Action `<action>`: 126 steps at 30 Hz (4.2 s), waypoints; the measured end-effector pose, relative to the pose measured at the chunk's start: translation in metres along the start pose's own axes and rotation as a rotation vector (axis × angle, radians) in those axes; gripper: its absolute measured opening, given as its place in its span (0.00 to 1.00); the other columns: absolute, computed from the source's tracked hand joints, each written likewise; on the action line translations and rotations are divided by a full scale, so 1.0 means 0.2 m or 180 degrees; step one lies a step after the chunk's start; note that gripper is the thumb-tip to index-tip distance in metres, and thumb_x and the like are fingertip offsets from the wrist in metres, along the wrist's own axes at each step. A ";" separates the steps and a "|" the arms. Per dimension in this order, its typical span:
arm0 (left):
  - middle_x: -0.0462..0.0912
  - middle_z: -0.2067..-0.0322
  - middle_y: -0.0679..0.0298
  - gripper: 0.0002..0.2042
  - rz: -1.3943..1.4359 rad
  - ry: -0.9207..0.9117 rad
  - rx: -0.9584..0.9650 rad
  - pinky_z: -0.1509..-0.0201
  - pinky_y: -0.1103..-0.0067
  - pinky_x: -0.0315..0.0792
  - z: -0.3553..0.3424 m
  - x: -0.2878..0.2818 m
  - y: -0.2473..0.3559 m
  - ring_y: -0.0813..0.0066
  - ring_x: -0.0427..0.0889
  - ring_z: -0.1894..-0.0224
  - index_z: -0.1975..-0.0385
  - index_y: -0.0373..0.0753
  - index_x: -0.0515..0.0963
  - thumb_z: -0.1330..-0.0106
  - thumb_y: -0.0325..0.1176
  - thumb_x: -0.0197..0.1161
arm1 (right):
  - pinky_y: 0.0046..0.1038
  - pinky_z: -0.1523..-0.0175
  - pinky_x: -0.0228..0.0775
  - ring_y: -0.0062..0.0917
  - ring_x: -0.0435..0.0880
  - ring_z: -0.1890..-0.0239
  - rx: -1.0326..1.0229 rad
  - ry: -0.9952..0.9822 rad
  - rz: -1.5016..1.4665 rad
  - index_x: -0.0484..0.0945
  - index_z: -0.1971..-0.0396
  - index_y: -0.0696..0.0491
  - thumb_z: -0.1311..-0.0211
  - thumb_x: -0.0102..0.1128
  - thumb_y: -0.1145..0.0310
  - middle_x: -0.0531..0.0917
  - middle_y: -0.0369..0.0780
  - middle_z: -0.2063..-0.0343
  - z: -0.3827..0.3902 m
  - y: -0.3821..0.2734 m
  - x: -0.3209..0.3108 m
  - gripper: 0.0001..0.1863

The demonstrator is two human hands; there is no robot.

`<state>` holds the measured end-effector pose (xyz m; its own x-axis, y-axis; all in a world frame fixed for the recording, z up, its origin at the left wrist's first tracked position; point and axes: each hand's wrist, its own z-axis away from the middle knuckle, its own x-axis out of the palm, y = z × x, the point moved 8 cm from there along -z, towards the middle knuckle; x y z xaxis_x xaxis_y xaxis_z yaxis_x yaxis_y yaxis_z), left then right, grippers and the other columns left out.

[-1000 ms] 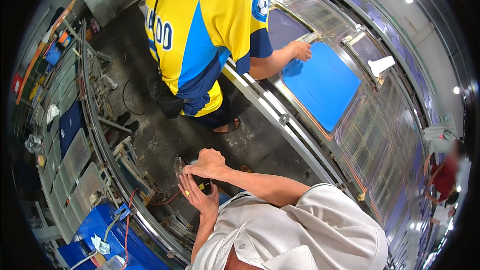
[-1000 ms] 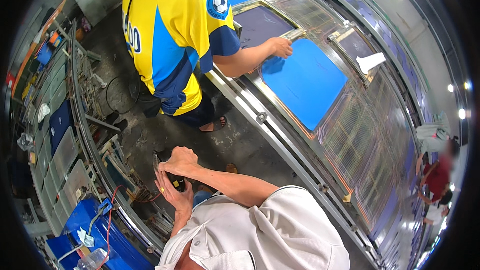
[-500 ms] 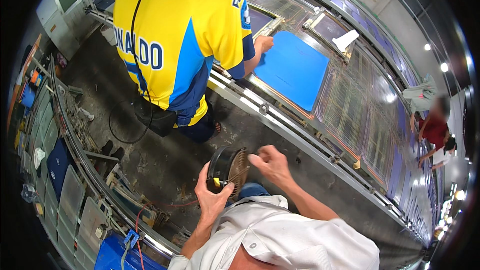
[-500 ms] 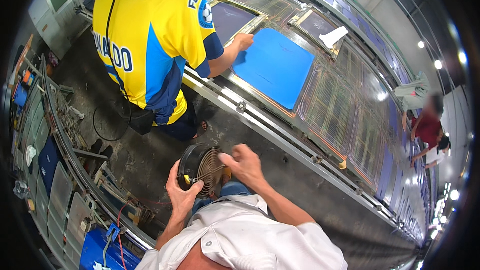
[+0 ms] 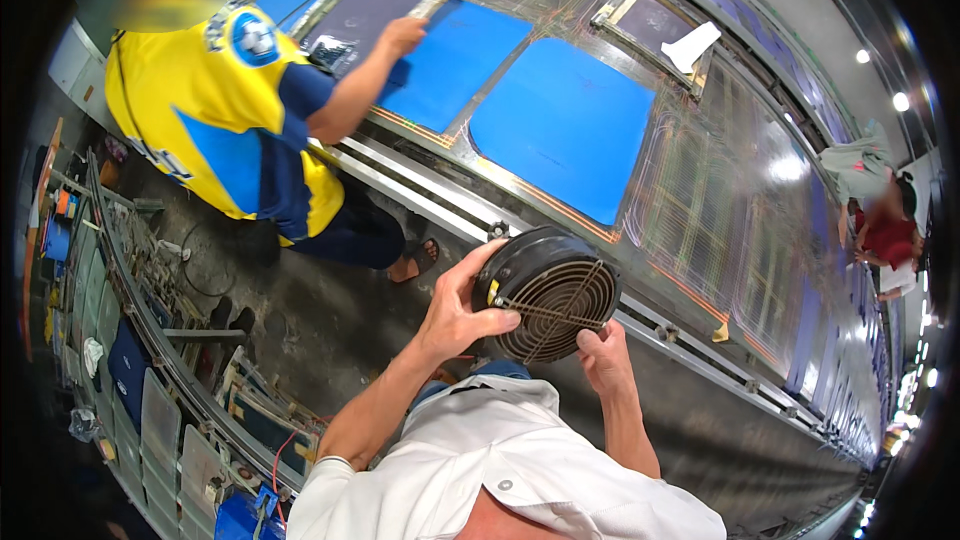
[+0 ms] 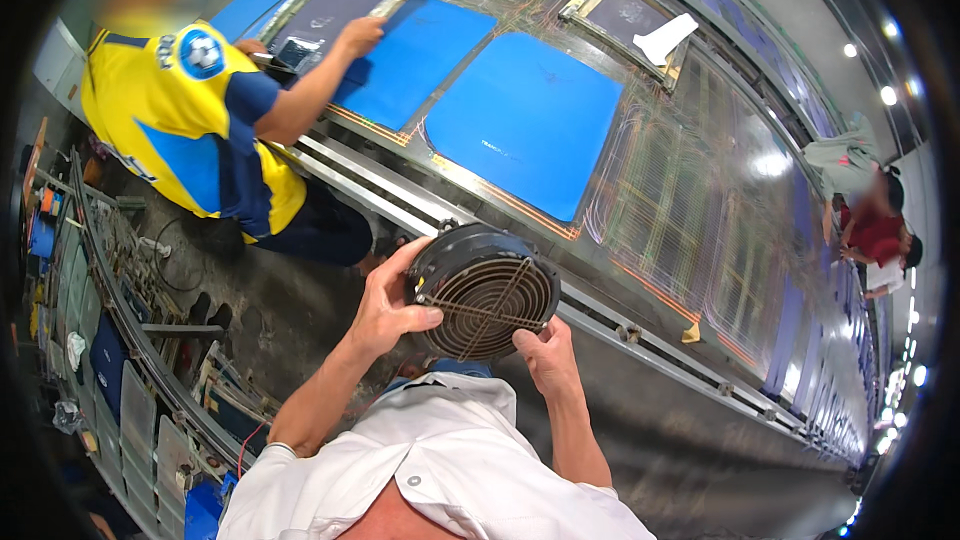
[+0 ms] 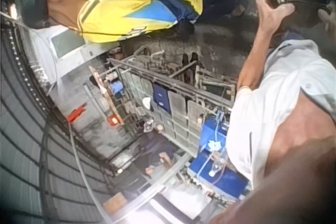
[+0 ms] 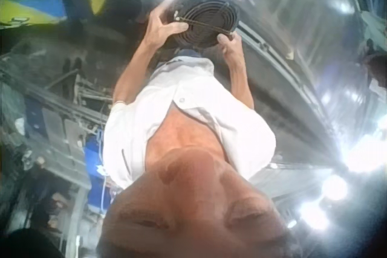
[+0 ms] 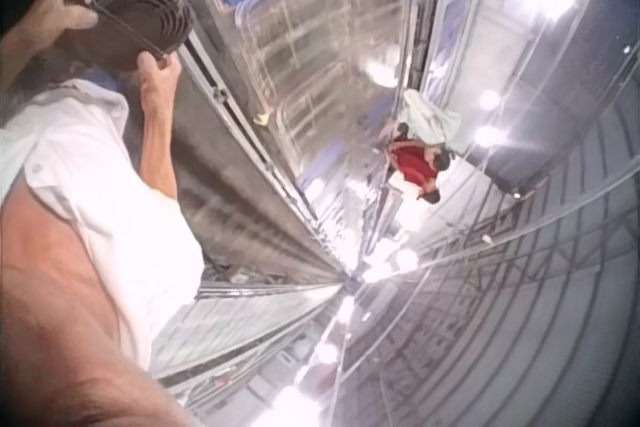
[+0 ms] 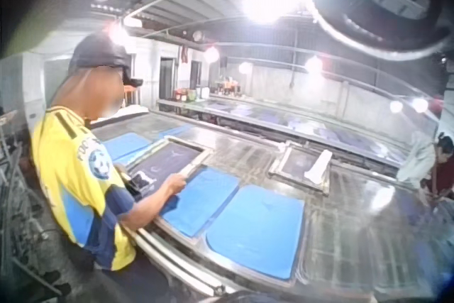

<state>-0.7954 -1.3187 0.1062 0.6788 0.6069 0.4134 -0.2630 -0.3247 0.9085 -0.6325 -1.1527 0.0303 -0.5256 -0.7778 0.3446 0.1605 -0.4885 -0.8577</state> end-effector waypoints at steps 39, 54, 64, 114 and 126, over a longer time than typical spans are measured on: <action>0.74 0.62 0.63 0.31 -0.1437 -0.0958 -0.0880 0.53 0.78 0.72 -1.22 -0.48 -0.46 0.76 0.74 0.60 0.42 0.32 0.73 0.45 0.35 0.74 | 0.18 0.62 0.70 0.12 0.76 0.66 -0.0504 0.1757 0.0059 0.76 0.50 0.58 0.43 0.66 0.74 0.81 0.33 0.62 -0.86 -0.31 -0.06 0.20; 0.75 0.57 0.66 0.32 -0.1050 -0.0406 -0.1663 0.44 0.80 0.73 -1.19 -0.48 -0.44 0.77 0.76 0.53 0.39 0.32 0.71 0.47 0.26 0.73 | 0.27 0.41 0.69 0.23 0.78 0.50 -0.0318 0.1160 -0.0269 0.69 0.39 0.63 0.50 0.75 0.74 0.80 0.41 0.50 -0.98 -0.30 -0.11 0.37; 0.74 0.53 0.63 0.34 -0.0821 -0.0241 -0.1598 0.42 0.80 0.73 -1.14 -0.55 -0.47 0.75 0.76 0.50 0.38 0.33 0.71 0.48 0.26 0.75 | 0.24 0.45 0.74 0.24 0.78 0.50 -0.0142 0.1060 -0.0367 0.64 0.36 0.66 0.52 0.77 0.74 0.75 0.39 0.48 -1.02 -0.24 -0.13 0.43; 0.75 0.52 0.65 0.32 -0.0660 -0.0166 -0.1777 0.49 0.81 0.74 -1.13 -0.60 -0.50 0.77 0.77 0.53 0.38 0.32 0.70 0.45 0.26 0.72 | 0.22 0.50 0.75 0.22 0.79 0.53 -0.0109 0.1156 -0.0251 0.71 0.40 0.62 0.52 0.76 0.73 0.74 0.37 0.51 -1.04 -0.25 -0.08 0.36; 0.75 0.51 0.63 0.32 -0.0703 -0.0138 -0.1871 0.47 0.80 0.75 -1.12 -0.63 -0.53 0.75 0.77 0.50 0.38 0.31 0.70 0.46 0.25 0.73 | 0.22 0.47 0.74 0.22 0.78 0.50 -0.0071 0.1186 -0.0210 0.68 0.39 0.66 0.53 0.76 0.74 0.74 0.39 0.48 -1.04 -0.23 -0.09 0.39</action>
<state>-1.0072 -1.1975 -0.0285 0.7842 0.5800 0.2206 -0.4380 0.2655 0.8589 -0.8038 -1.0341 -0.0149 -0.8027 -0.5457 0.2406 0.1000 -0.5209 -0.8478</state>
